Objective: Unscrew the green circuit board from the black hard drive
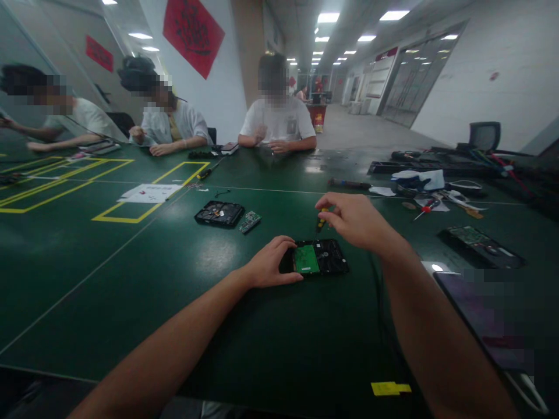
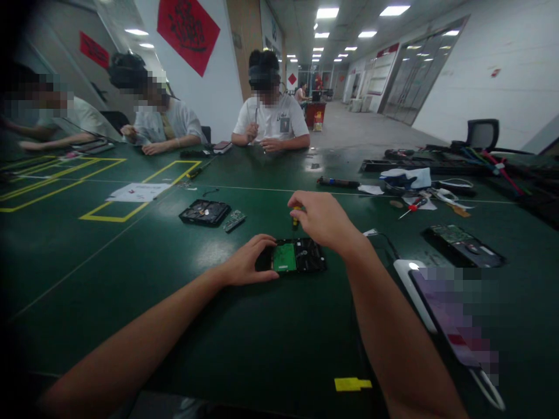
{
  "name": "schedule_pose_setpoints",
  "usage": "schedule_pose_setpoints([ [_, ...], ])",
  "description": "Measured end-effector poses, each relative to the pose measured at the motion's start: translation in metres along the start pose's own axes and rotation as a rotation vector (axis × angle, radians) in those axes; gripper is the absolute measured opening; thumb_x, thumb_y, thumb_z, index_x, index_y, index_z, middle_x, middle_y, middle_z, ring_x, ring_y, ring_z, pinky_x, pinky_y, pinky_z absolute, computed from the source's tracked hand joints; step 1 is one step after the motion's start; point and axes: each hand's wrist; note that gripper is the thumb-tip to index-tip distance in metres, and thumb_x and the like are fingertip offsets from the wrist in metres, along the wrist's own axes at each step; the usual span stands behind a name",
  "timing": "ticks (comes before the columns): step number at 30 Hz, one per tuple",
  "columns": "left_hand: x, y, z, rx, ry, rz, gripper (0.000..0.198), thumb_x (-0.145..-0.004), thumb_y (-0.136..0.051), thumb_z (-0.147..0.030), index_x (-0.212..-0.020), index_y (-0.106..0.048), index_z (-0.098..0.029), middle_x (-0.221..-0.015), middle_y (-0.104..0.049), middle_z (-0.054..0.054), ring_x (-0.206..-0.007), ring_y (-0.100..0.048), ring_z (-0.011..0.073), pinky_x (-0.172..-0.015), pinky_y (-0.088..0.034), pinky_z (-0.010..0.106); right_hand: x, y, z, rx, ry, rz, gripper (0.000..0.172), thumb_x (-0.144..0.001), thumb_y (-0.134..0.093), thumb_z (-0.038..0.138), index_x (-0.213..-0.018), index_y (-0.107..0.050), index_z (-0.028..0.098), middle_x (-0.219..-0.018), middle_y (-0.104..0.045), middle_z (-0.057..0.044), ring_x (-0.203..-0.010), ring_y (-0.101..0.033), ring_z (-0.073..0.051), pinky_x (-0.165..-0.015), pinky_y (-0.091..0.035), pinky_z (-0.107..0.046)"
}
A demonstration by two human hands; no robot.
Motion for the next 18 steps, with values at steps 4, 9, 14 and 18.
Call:
schedule_pose_setpoints([
  [4, 0.0002, -0.0011, 0.0012, 0.001, 0.006, -0.002, 0.077, -0.084, -0.081, -0.062, -0.142, -0.052, -0.021, -0.142, -0.055, 0.017, -0.134, -0.056, 0.0355, -0.115, -0.050, 0.056, -0.0033, -0.0036, -0.0030, 0.088, -0.012, -0.043, 0.017, -0.096, -0.070, 0.034, -0.095, -0.076, 0.018, -0.095, -0.078, -0.008, -0.087, -0.070, -0.024, -0.078, -0.046, -0.035],
  [9, 0.0004, -0.0011, 0.0015, 0.004, 0.005, -0.001, 0.074, -0.085, -0.082, -0.062, -0.139, -0.053, -0.021, -0.142, -0.055, 0.017, -0.134, -0.056, 0.0348, -0.114, -0.051, 0.056, -0.0042, -0.0045, -0.0071, 0.119, -0.006, -0.061, 0.015, -0.096, -0.070, 0.032, -0.098, -0.080, 0.020, -0.098, -0.077, -0.009, -0.088, -0.069, -0.024, -0.080, -0.047, -0.036],
  [14, 0.0010, -0.0011, 0.0022, 0.017, 0.009, -0.004, 0.075, -0.085, -0.082, -0.062, -0.140, -0.053, -0.021, -0.142, -0.056, 0.017, -0.134, -0.057, 0.0353, -0.114, -0.051, 0.056, -0.0025, -0.0030, -0.0070, 0.059, 0.071, -0.054, 0.024, -0.093, -0.064, 0.014, -0.111, -0.080, 0.019, -0.114, -0.080, -0.009, -0.103, -0.072, -0.025, -0.093, -0.050, -0.037],
  [18, 0.0008, -0.0021, 0.0037, 0.017, 0.008, -0.006, 0.075, -0.085, -0.081, -0.063, -0.140, -0.054, -0.021, -0.142, -0.056, 0.017, -0.134, -0.057, 0.0352, -0.114, -0.051, 0.056, -0.0022, -0.0045, -0.0068, 0.041, 0.058, -0.060, 0.029, -0.092, -0.063, 0.013, -0.114, -0.079, 0.020, -0.116, -0.080, -0.008, -0.103, -0.073, -0.026, -0.093, -0.051, -0.038],
])
Point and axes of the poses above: each hand's wrist, its own x-axis away from the middle knuckle, its own y-axis out of the back of the hand, z = x × y
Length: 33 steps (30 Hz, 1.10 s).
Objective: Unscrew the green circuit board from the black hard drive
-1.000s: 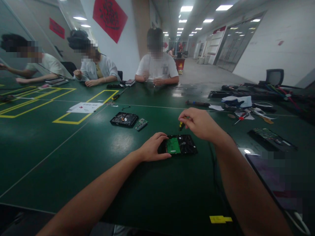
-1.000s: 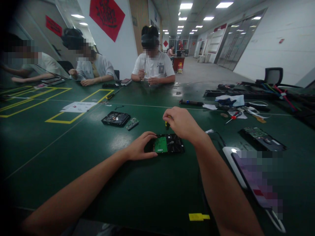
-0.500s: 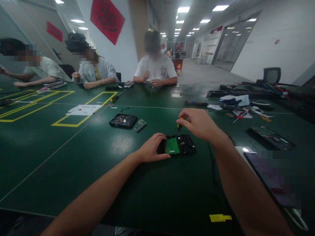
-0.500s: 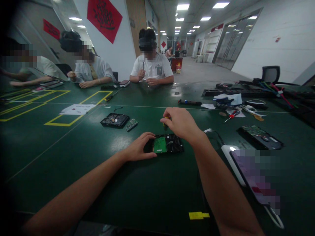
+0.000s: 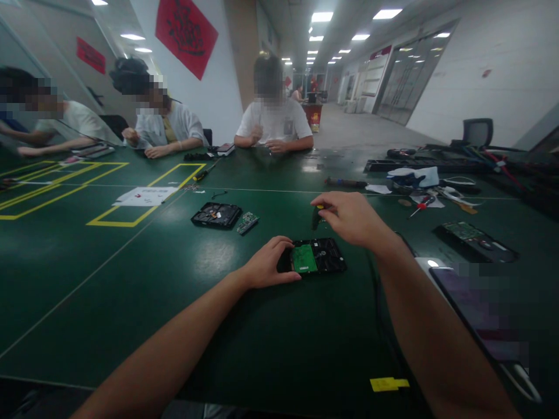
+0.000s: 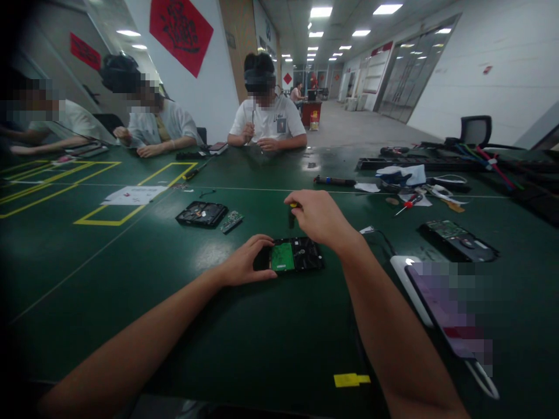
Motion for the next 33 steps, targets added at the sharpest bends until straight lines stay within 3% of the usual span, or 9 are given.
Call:
schedule_pose_setpoints([
  [5, -0.001, 0.001, -0.002, 0.005, 0.001, 0.006, 0.074, -0.085, -0.081, -0.062, -0.140, -0.053, -0.021, -0.142, -0.056, 0.016, -0.133, -0.057, 0.0346, -0.113, -0.052, 0.055, -0.002, -0.004, 0.001, -0.026, -0.022, -0.036, 0.016, -0.097, -0.066, 0.027, -0.101, -0.079, 0.021, -0.103, -0.081, -0.007, -0.092, -0.073, -0.024, -0.085, -0.051, -0.037],
  [9, -0.001, 0.000, -0.002, 0.004, -0.006, 0.000, 0.076, -0.084, -0.081, -0.063, -0.140, -0.053, -0.021, -0.141, -0.056, 0.016, -0.132, -0.058, 0.0347, -0.113, -0.052, 0.055, -0.003, -0.008, 0.002, -0.023, -0.031, -0.055, 0.009, -0.095, -0.067, 0.022, -0.095, -0.076, 0.021, -0.099, -0.080, -0.006, -0.093, -0.072, -0.024, -0.087, -0.051, -0.037],
  [13, 0.000, -0.001, 0.000, 0.000, -0.004, -0.002, 0.076, -0.085, -0.080, -0.066, -0.139, -0.053, -0.020, -0.141, -0.056, 0.016, -0.133, -0.057, 0.0346, -0.114, -0.051, 0.055, -0.002, -0.013, 0.001, -0.078, -0.068, -0.078, 0.020, -0.092, -0.064, 0.013, -0.109, -0.073, 0.019, -0.113, -0.077, -0.010, -0.102, -0.072, -0.025, -0.092, -0.054, -0.039],
  [16, 0.000, -0.001, 0.001, 0.005, 0.003, 0.003, 0.077, -0.084, -0.080, -0.067, -0.140, -0.053, -0.021, -0.142, -0.056, 0.016, -0.134, -0.057, 0.0349, -0.114, -0.051, 0.055, -0.002, -0.014, 0.000, -0.073, -0.064, -0.076, 0.019, -0.092, -0.063, 0.013, -0.108, -0.072, 0.018, -0.117, -0.075, -0.013, -0.102, -0.071, -0.025, -0.092, -0.055, -0.039],
  [20, -0.001, 0.000, 0.000, 0.015, 0.005, 0.003, 0.078, -0.083, -0.080, -0.068, -0.140, -0.053, -0.022, -0.142, -0.056, 0.016, -0.134, -0.057, 0.0350, -0.114, -0.051, 0.055, -0.002, -0.011, 0.002, 0.023, -0.044, -0.042, 0.014, -0.094, -0.062, 0.017, -0.104, -0.073, 0.019, -0.108, -0.076, -0.011, -0.100, -0.070, -0.026, -0.093, -0.052, -0.040],
  [27, -0.001, 0.002, -0.002, 0.023, 0.006, 0.003, 0.075, -0.084, -0.081, -0.066, -0.138, -0.052, -0.022, -0.142, -0.056, 0.016, -0.133, -0.057, 0.0350, -0.113, -0.051, 0.056, -0.002, -0.007, 0.002, 0.030, -0.116, -0.036, 0.014, -0.097, -0.067, 0.034, -0.097, -0.073, 0.021, -0.095, -0.077, -0.007, -0.084, -0.070, -0.024, -0.079, -0.049, -0.037],
  [30, -0.001, 0.001, -0.002, 0.027, 0.007, 0.002, 0.075, -0.084, -0.081, -0.065, -0.138, -0.052, -0.022, -0.141, -0.056, 0.016, -0.132, -0.058, 0.0349, -0.113, -0.051, 0.057, -0.001, -0.006, 0.002, 0.018, -0.070, -0.019, 0.011, -0.097, -0.066, 0.028, -0.101, -0.074, 0.021, -0.100, -0.078, -0.007, -0.084, -0.071, -0.023, -0.081, -0.049, -0.036],
  [33, 0.000, 0.001, -0.001, 0.030, 0.006, -0.003, 0.074, -0.084, -0.082, -0.064, -0.138, -0.053, -0.022, -0.141, -0.056, 0.016, -0.132, -0.058, 0.0350, -0.112, -0.051, 0.057, -0.001, -0.006, 0.003, 0.002, -0.047, 0.015, 0.022, -0.095, -0.062, 0.018, -0.114, -0.073, 0.020, -0.101, -0.079, -0.006, -0.081, -0.071, -0.021, -0.081, -0.049, -0.036],
])
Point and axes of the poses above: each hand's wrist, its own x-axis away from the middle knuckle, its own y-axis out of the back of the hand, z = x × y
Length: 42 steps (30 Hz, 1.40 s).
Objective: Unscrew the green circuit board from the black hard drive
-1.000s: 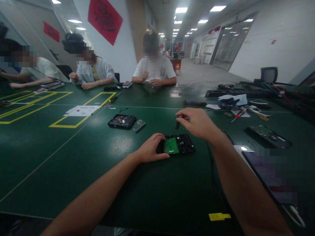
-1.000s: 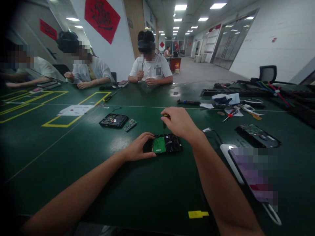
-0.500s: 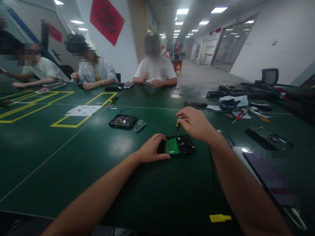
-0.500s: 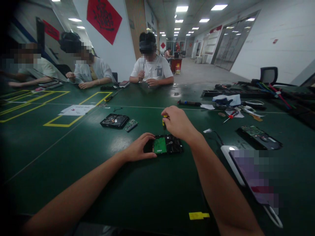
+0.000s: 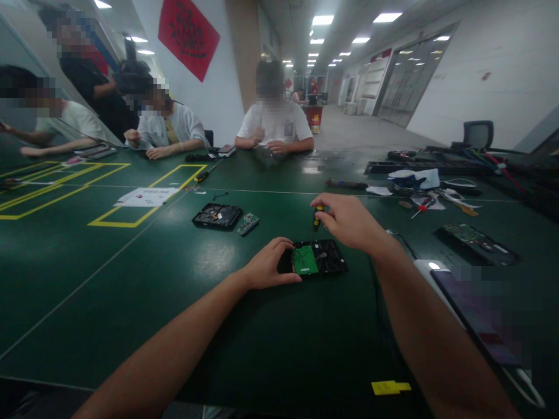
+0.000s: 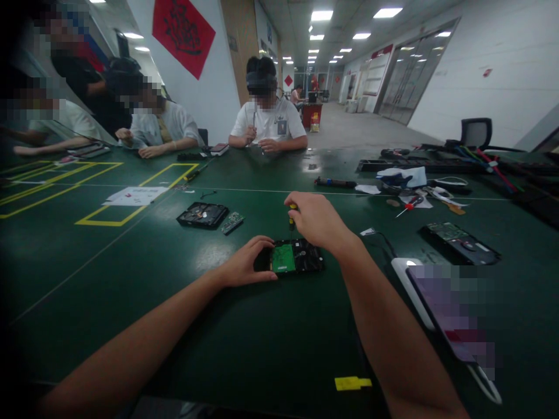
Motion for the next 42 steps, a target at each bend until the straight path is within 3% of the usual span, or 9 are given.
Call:
schedule_pose_setpoints([
  [5, 0.000, 0.000, -0.001, 0.002, 0.002, -0.008, 0.075, -0.082, -0.084, -0.062, -0.137, -0.055, -0.021, -0.140, -0.057, 0.017, -0.132, -0.059, 0.0347, -0.113, -0.052, 0.055, 0.000, -0.001, 0.003, -0.004, -0.006, 0.018, 0.024, -0.096, -0.059, 0.019, -0.116, -0.071, 0.016, -0.090, -0.078, -0.007, -0.078, -0.069, -0.022, -0.080, -0.049, -0.035],
  [9, 0.000, 0.001, -0.001, -0.004, -0.010, 0.001, 0.073, -0.085, -0.081, -0.063, -0.139, -0.054, -0.021, -0.141, -0.056, 0.017, -0.133, -0.057, 0.0350, -0.114, -0.051, 0.056, -0.001, 0.000, 0.001, 0.038, 0.021, -0.008, 0.021, -0.097, -0.057, 0.018, -0.111, -0.072, 0.016, -0.106, -0.077, -0.011, -0.087, -0.069, -0.023, -0.086, -0.049, -0.037],
  [21, -0.001, 0.000, 0.000, 0.005, 0.018, -0.007, 0.033, -0.108, -0.052, -0.042, -0.133, -0.056, -0.021, -0.138, -0.058, 0.015, -0.130, -0.058, 0.0298, -0.114, -0.050, 0.053, 0.001, -0.002, -0.003, 0.020, -0.067, -0.039, 0.013, -0.095, -0.067, 0.026, -0.105, -0.067, 0.018, -0.097, -0.076, -0.009, -0.078, -0.068, -0.023, -0.076, -0.049, -0.038],
  [26, -0.001, -0.003, 0.003, 0.005, 0.024, -0.034, 0.029, -0.106, -0.053, -0.037, -0.131, -0.057, -0.022, -0.136, -0.060, 0.014, -0.128, -0.059, 0.0292, -0.112, -0.052, 0.052, -0.001, -0.001, -0.003, 0.042, 0.033, -0.052, 0.019, -0.092, -0.062, 0.014, -0.107, -0.072, 0.020, -0.106, -0.074, -0.008, -0.088, -0.068, -0.023, -0.088, -0.050, -0.038],
  [29, -0.001, -0.005, 0.005, 0.014, 0.028, -0.053, 0.027, -0.106, -0.055, -0.035, -0.129, -0.058, -0.022, -0.134, -0.060, 0.013, -0.127, -0.060, 0.0282, -0.112, -0.052, 0.050, -0.001, -0.001, -0.001, 0.012, 0.032, -0.054, 0.016, -0.095, -0.062, 0.020, -0.106, -0.074, 0.020, -0.108, -0.074, -0.009, -0.089, -0.068, -0.023, -0.089, -0.051, -0.038],
  [32, -0.002, -0.006, 0.009, 0.032, 0.043, -0.095, 0.021, -0.106, -0.055, -0.034, -0.123, -0.059, -0.022, -0.130, -0.062, 0.012, -0.124, -0.061, 0.0264, -0.111, -0.052, 0.049, -0.001, -0.001, -0.001, -0.010, 0.025, -0.050, 0.015, -0.099, -0.063, 0.029, -0.102, -0.075, 0.020, -0.104, -0.076, -0.008, -0.086, -0.069, -0.022, -0.084, -0.051, -0.037],
  [36, -0.004, -0.008, 0.013, 0.042, 0.104, -0.186, 0.010, -0.106, -0.055, -0.032, -0.106, -0.059, -0.023, -0.122, -0.066, 0.009, -0.117, -0.064, 0.0250, -0.105, -0.054, 0.048, -0.001, 0.000, 0.000, -0.009, 0.031, -0.049, 0.012, -0.096, -0.063, 0.022, -0.098, -0.075, 0.021, -0.101, -0.078, -0.007, -0.090, -0.070, -0.023, -0.085, -0.050, -0.037],
  [42, -0.004, -0.007, 0.014, 0.030, 0.092, -0.187, 0.024, -0.109, -0.051, -0.035, -0.092, -0.061, -0.022, -0.118, -0.067, 0.008, -0.111, -0.065, 0.0234, -0.100, -0.056, 0.043, -0.001, -0.001, 0.001, -0.036, 0.002, -0.050, 0.021, -0.095, -0.060, 0.016, -0.110, -0.074, 0.021, -0.107, -0.079, -0.008, -0.091, -0.073, -0.024, -0.086, -0.052, -0.038],
])
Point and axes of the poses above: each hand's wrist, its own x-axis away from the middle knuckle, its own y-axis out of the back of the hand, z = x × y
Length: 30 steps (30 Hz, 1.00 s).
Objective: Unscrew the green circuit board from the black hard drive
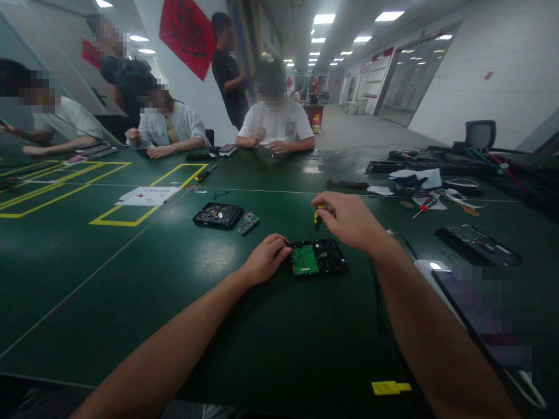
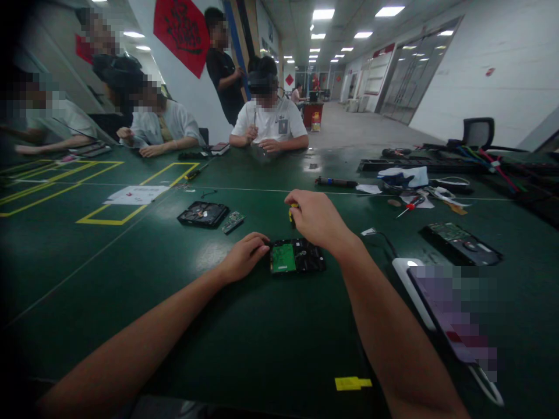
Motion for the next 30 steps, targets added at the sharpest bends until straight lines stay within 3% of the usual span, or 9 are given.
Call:
schedule_pose_setpoints([
  [6, 0.0006, 0.0010, -0.0004, -0.004, -0.041, -0.002, 0.023, -0.107, -0.056, -0.034, -0.089, -0.063, -0.021, -0.119, -0.066, 0.009, -0.112, -0.066, 0.0240, -0.099, -0.057, 0.043, 0.0001, -0.0025, -0.0013, 0.016, -0.042, -0.021, 0.010, -0.095, -0.068, 0.027, -0.099, -0.071, 0.019, -0.096, -0.076, -0.008, -0.082, -0.070, -0.024, -0.081, -0.051, -0.039],
  [11, 0.0007, -0.0002, 0.0019, -0.016, -0.061, -0.025, 0.008, -0.104, -0.057, -0.022, -0.102, -0.065, -0.023, -0.113, -0.069, 0.008, -0.112, -0.066, 0.0244, -0.101, -0.056, 0.044, -0.0007, -0.0009, -0.0024, 0.027, -0.007, -0.025, 0.011, -0.094, -0.067, 0.024, -0.101, -0.075, 0.020, -0.106, -0.071, -0.009, -0.086, -0.068, -0.022, -0.084, -0.052, -0.039],
  [16, -0.0007, 0.0014, 0.0012, -0.065, 0.011, -0.037, 0.014, -0.105, -0.054, -0.024, -0.100, -0.067, -0.023, -0.103, -0.071, 0.006, -0.098, -0.068, 0.0229, -0.090, -0.057, 0.039, -0.0004, -0.0006, -0.0013, 0.026, 0.027, -0.014, 0.021, -0.094, -0.060, 0.014, -0.106, -0.076, 0.020, -0.108, -0.073, -0.009, -0.087, -0.068, -0.022, -0.089, -0.052, -0.039],
  [22, 0.0001, 0.0020, 0.0015, -0.166, 0.042, -0.018, 0.022, -0.107, -0.055, -0.032, -0.094, -0.069, -0.021, -0.088, -0.069, 0.005, -0.086, -0.066, 0.0221, -0.081, -0.056, 0.036, -0.0003, -0.0014, -0.0007, 0.025, 0.009, -0.012, 0.011, -0.097, -0.065, 0.026, -0.099, -0.074, 0.019, -0.102, -0.073, -0.008, -0.084, -0.066, -0.021, -0.081, -0.050, -0.034],
  [26, 0.0015, 0.0010, 0.0011, -0.172, -0.013, -0.006, 0.013, -0.104, -0.058, -0.025, -0.097, -0.069, -0.021, -0.096, -0.071, 0.006, -0.092, -0.067, 0.0219, -0.086, -0.056, 0.036, -0.0006, 0.0000, -0.0008, 0.058, 0.012, -0.003, 0.008, -0.096, -0.066, 0.020, -0.099, -0.073, 0.019, -0.101, -0.074, -0.008, -0.082, -0.066, -0.020, -0.080, -0.048, -0.033],
  [30, 0.0016, 0.0011, 0.0000, -0.128, -0.063, 0.022, 0.009, -0.101, -0.060, -0.019, -0.101, -0.069, -0.021, -0.099, -0.072, 0.006, -0.095, -0.067, 0.0221, -0.089, -0.056, 0.037, -0.0006, 0.0012, -0.0003, 0.044, 0.005, -0.009, 0.017, -0.093, -0.065, 0.014, -0.107, -0.073, 0.017, -0.108, -0.077, -0.008, -0.082, -0.068, -0.020, -0.082, -0.048, -0.034],
])
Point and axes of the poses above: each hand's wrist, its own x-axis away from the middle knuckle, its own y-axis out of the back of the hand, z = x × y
